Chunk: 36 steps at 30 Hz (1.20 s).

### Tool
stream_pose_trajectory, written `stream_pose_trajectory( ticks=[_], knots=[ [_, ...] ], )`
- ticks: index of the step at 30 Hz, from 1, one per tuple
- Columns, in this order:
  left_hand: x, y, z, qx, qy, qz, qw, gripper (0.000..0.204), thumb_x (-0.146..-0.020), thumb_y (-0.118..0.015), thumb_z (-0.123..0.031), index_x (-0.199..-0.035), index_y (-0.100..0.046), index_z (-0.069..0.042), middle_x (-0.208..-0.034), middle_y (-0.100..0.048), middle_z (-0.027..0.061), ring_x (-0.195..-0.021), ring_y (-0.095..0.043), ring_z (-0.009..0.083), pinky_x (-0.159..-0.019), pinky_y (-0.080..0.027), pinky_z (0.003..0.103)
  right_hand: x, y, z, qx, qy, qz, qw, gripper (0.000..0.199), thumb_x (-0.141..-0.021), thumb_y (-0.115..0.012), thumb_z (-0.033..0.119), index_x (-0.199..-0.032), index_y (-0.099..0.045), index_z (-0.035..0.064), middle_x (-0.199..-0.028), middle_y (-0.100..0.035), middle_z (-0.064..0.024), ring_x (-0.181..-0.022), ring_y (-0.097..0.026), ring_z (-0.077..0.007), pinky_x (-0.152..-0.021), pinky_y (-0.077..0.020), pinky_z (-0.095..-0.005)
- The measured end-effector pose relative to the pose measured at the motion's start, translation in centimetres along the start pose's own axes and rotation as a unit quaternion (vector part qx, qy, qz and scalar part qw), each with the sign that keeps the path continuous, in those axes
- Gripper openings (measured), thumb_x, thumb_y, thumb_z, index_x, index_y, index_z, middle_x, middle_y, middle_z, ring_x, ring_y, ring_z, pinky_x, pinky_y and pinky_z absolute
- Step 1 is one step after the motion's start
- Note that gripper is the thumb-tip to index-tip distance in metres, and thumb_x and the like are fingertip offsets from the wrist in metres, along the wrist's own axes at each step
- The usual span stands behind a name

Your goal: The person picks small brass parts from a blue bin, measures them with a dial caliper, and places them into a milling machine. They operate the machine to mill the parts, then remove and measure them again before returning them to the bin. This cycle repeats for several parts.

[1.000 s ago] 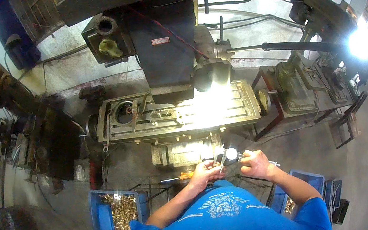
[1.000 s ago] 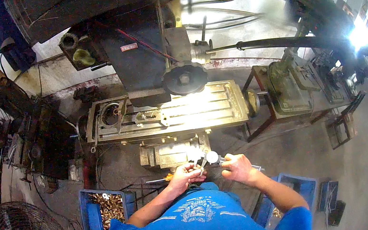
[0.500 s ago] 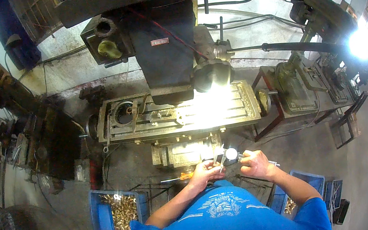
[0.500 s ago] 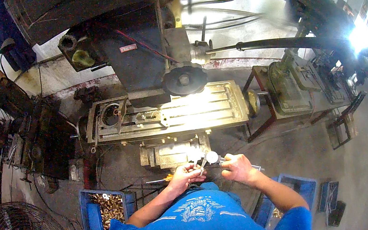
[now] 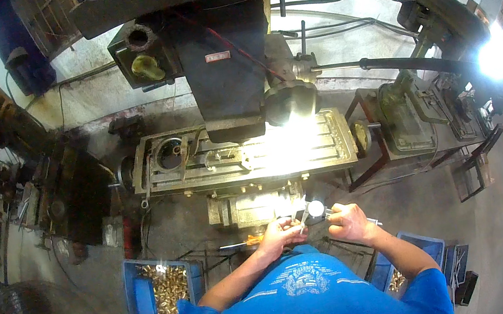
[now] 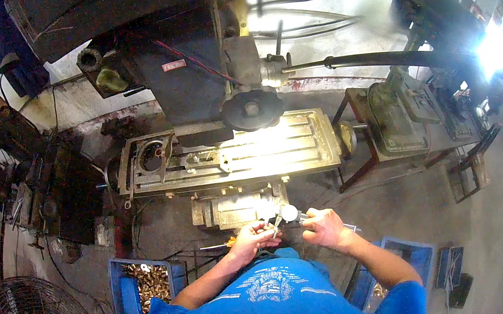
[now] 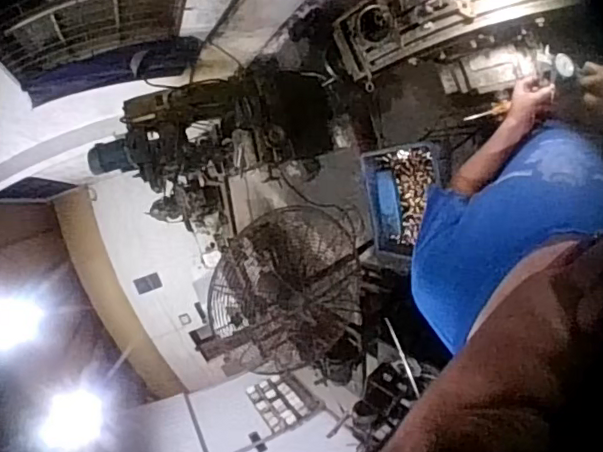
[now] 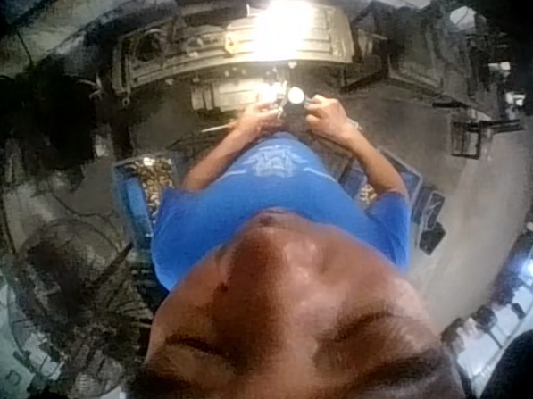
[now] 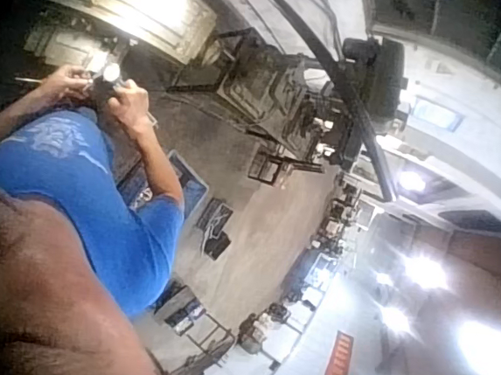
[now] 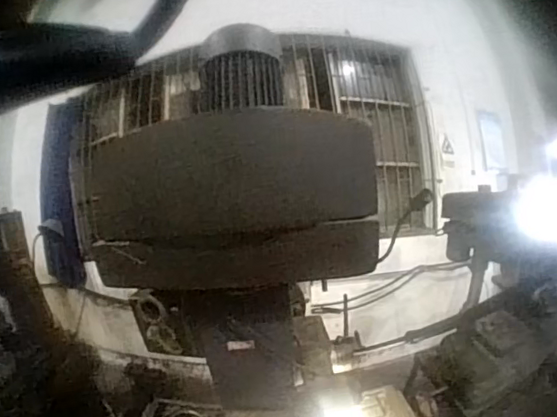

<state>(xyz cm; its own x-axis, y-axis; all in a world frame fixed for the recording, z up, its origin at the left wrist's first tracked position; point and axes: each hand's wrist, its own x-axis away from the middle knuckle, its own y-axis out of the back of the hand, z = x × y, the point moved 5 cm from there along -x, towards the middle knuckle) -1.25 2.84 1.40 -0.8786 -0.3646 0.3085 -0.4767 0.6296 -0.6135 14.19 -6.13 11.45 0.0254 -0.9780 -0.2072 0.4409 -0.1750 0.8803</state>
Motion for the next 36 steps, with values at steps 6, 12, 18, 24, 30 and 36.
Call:
stream_pose_trajectory(
  ticks=[6,12,18,24,30,36],
  knots=[
    [-0.1,0.3,0.1,-0.002,-0.005,-0.003,1.0,0.021,-0.083,-0.06,-0.011,-0.099,-0.056,0.001,-0.094,-0.063,0.0143,-0.083,-0.063,0.0225,-0.075,-0.053,0.033,-0.1,-0.3,-0.2,0.005,0.005,0.006,1.0,0.011,-0.059,-0.057,0.016,-0.058,-0.053,0.0058,-0.059,-0.046,-0.0121,-0.049,-0.049,-0.0313,-0.044,-0.0417,-0.0404],
    [0.1,0.5,-0.3,-0.005,-0.015,-0.019,1.0,0.024,-0.083,-0.06,-0.012,-0.103,-0.055,0.002,-0.094,-0.063,0.0146,-0.083,-0.063,0.0236,-0.075,-0.053,0.034,-0.6,-0.1,0.0,-0.011,0.004,0.0,1.0,0.009,-0.059,-0.058,0.015,-0.061,-0.057,0.0066,-0.061,-0.047,-0.0124,-0.05,-0.05,-0.0312,-0.045,-0.0429,-0.0399],
    [0.2,0.1,-1.6,0.004,-0.035,-0.053,0.998,0.028,-0.084,-0.059,-0.013,-0.108,-0.053,0.001,-0.095,-0.062,0.0153,-0.083,-0.064,0.0241,-0.075,-0.053,0.035,-1.5,-0.2,-0.1,0.011,-0.013,0.008,1.0,0.009,-0.06,-0.058,0.015,-0.064,-0.061,0.0076,-0.064,-0.05,-0.0124,-0.053,-0.053,-0.0315,-0.049,-0.0456,-0.0403],
    [0.2,0.7,-2.2,0.007,-0.057,-0.065,0.996,0.029,-0.084,-0.059,-0.013,-0.109,-0.053,0.001,-0.095,-0.062,0.0154,-0.083,-0.063,0.0231,-0.075,-0.053,0.034,-2.4,-0.7,0.1,0.016,-0.017,-0.006,1.0,0.012,-0.062,-0.058,0.018,-0.067,-0.062,0.0081,-0.065,-0.051,-0.0127,-0.055,-0.054,-0.032,-0.052,-0.0472,-0.0405],
    [0.2,1.0,-2.6,0.031,-0.074,-0.096,0.992,0.025,-0.083,-0.061,-0.01,-0.104,-0.055,0.003,-0.09,-0.063,0.013,-0.076,-0.063,0.0196,-0.07,-0.054,0.03,-3.0,-1.0,-0.1,0.004,-0.038,0.022,0.999,0.018,-0.064,-0.056,0.023,-0.069,-0.064,0.008,-0.068,-0.052,-0.0143,-0.06,-0.056,-0.0334,-0.056,-0.0472,-0.0412],
    [-0.6,1.4,-5.1,0.016,-0.102,-0.108,0.989,0.024,-0.082,-0.062,-0.011,-0.101,-0.056,0.003,-0.088,-0.062,0.0111,-0.074,-0.063,0.018,-0.067,-0.054,0.028,-4.6,-0.3,0.3,-0.035,-0.028,-0.055,0.998,0.015,-0.062,-0.058,0.018,-0.07,-0.065,0.0071,-0.066,-0.052,-0.0131,-0.059,-0.053,-0.0316,-0.053,-0.0441,-0.0403]
  ],
)
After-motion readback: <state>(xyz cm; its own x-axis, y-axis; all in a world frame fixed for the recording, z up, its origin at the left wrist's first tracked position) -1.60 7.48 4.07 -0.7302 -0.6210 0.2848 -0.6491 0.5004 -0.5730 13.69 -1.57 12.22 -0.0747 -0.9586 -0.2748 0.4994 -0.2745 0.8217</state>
